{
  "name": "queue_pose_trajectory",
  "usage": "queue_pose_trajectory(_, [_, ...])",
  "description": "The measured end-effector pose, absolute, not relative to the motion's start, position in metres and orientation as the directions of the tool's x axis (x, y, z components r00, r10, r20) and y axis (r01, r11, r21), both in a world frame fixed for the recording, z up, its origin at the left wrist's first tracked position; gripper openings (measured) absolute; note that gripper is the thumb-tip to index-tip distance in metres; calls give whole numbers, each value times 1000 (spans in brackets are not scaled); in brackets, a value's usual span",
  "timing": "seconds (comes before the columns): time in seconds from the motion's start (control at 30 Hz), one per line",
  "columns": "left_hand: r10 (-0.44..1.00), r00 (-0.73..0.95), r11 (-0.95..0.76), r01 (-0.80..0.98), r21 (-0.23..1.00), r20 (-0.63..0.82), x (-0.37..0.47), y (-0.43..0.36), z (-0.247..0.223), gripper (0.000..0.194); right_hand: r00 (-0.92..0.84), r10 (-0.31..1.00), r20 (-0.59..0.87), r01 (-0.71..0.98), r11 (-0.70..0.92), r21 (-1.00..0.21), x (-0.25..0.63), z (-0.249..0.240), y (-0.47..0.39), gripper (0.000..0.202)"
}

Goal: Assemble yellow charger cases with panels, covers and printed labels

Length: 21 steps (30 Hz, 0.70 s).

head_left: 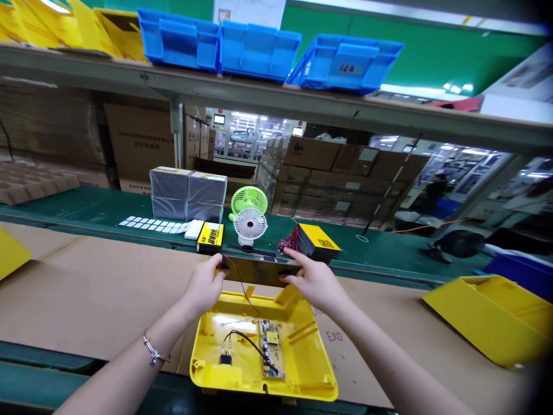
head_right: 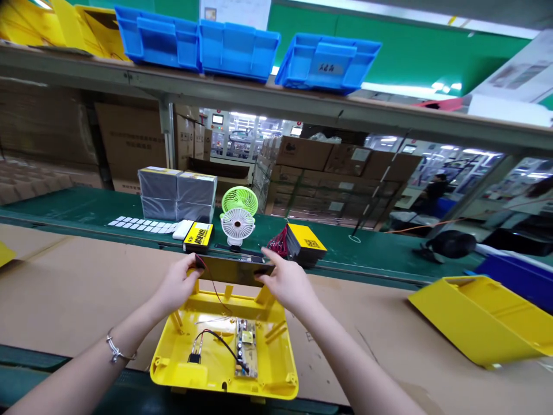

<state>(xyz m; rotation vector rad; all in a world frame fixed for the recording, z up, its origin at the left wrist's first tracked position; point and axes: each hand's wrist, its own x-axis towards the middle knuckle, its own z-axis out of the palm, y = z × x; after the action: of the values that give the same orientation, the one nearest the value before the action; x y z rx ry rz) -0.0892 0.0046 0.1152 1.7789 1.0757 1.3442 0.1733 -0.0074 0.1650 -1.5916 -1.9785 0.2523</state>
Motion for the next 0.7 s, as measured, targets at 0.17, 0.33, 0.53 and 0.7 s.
queue_pose_trajectory(0.17, [874,159,-486,277,829,459,-78,1,114,23,-499,701,510,859,479,183,132,159,-20,69])
queue_pose_trajectory(0.33, [872,167,-490,288,823,460,-76,2,111,27,-571,790,221,819,531,217,115,146,-15,56])
queue_pose_trajectory(0.53, [883,186,-468,286,836,431,-77,7,105,37,-476,871,125,875,455,164,121,163,-1,16])
queue_pose_trajectory(0.7, [910,196,-410,296,863,365,-80,12,103,36,-389,903,179,916,359,178,114,168,-5,19])
